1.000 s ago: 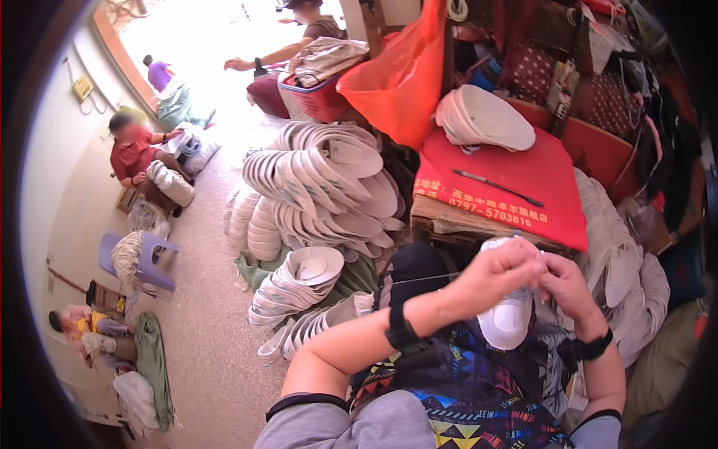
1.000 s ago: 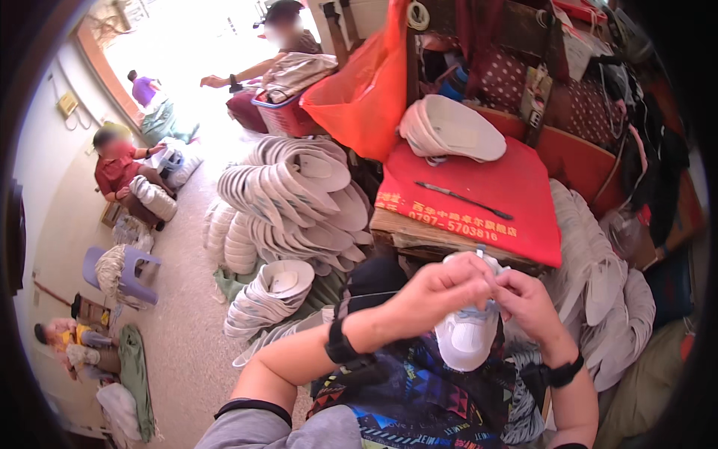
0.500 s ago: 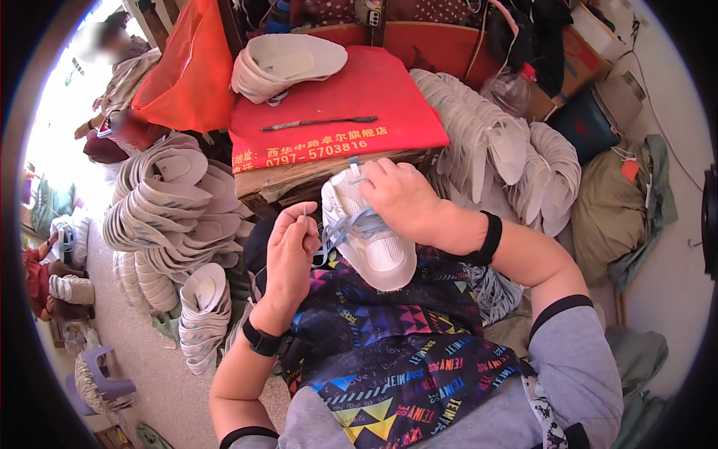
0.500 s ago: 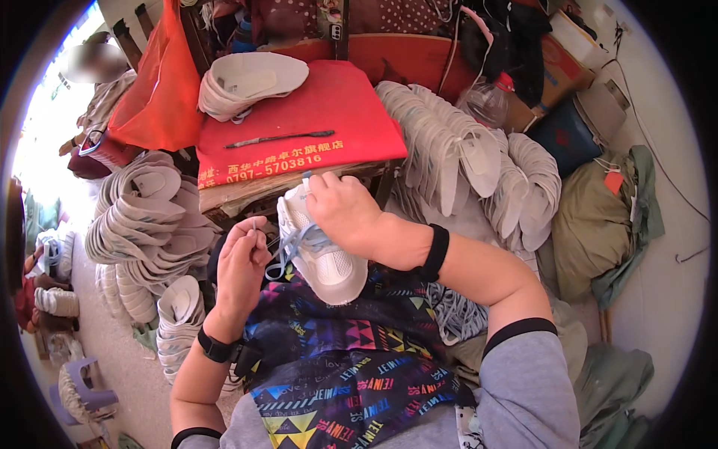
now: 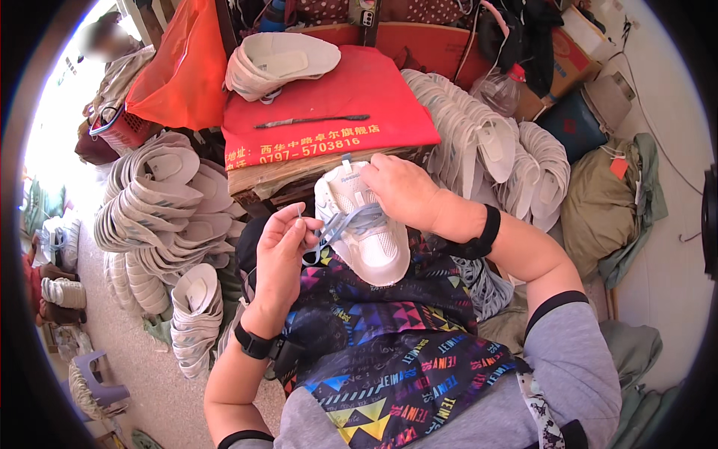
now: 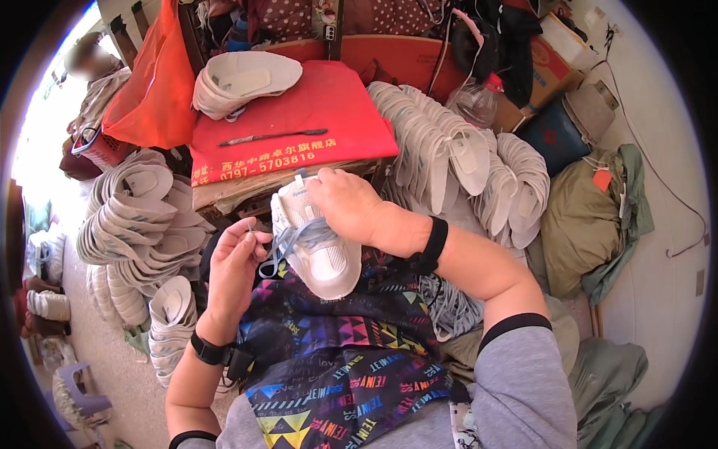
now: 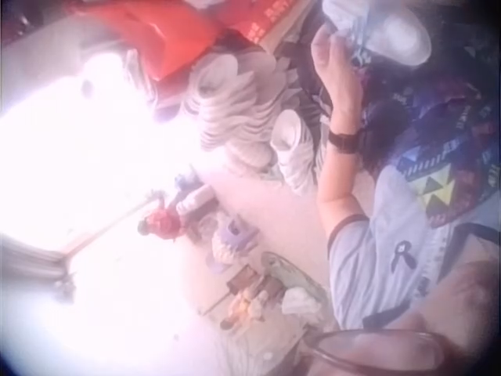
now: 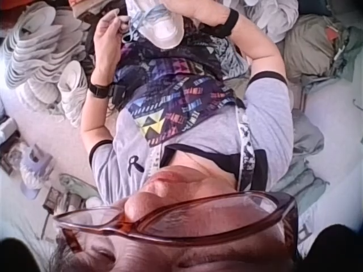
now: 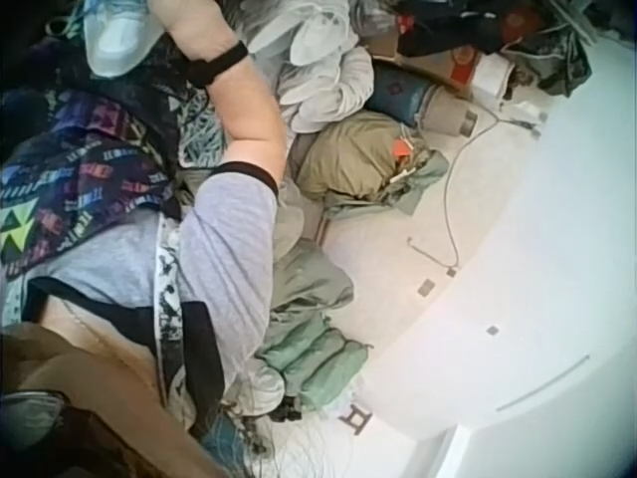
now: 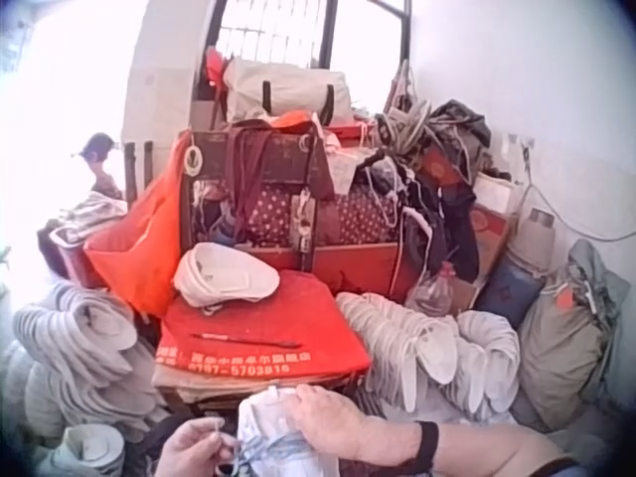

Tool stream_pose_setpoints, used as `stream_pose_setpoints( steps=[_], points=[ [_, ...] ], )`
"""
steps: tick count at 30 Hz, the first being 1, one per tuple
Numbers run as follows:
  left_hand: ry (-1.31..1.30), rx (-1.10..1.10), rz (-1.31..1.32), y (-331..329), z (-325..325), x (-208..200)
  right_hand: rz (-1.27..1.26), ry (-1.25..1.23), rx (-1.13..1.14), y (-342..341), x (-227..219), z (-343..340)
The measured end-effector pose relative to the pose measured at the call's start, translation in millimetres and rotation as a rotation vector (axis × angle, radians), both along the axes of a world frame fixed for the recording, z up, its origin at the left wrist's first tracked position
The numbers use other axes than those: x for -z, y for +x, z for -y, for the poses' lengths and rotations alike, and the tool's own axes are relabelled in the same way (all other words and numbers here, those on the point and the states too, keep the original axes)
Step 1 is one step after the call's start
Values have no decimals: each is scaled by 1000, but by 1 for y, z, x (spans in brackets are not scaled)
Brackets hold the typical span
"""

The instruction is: The person picks up a shoelace from a container and threads it through the eyelets of a shoe. After pulling the laces tight and finishing the shoe, they set it aside and reach for another shoelace.

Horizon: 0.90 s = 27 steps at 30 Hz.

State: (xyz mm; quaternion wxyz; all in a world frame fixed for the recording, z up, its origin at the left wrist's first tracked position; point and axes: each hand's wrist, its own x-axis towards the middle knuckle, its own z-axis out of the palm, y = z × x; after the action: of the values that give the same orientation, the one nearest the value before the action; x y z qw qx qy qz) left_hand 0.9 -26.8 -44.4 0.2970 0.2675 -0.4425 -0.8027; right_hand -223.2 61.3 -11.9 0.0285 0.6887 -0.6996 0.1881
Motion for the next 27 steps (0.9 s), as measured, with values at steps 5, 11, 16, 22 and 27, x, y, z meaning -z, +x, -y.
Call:
stream_pose_setpoints(
  steps=[5,11,16,22,27],
  points=[
    [33,2,3,-5,-2,2,-55,12,-166,6,2,-1],
    [-19,9,18,-12,-2,6,216,33,-4,12,12,4],
    [-121,-42,53,-10,0,-2,162,7,-71,24,-1,11],
    [-176,-17,15,-11,-8,18,-143,45,-192,30,-2,10],
    [-203,26,-9,-19,-14,17,427,-16,-149,19,7,17]
  ],
)
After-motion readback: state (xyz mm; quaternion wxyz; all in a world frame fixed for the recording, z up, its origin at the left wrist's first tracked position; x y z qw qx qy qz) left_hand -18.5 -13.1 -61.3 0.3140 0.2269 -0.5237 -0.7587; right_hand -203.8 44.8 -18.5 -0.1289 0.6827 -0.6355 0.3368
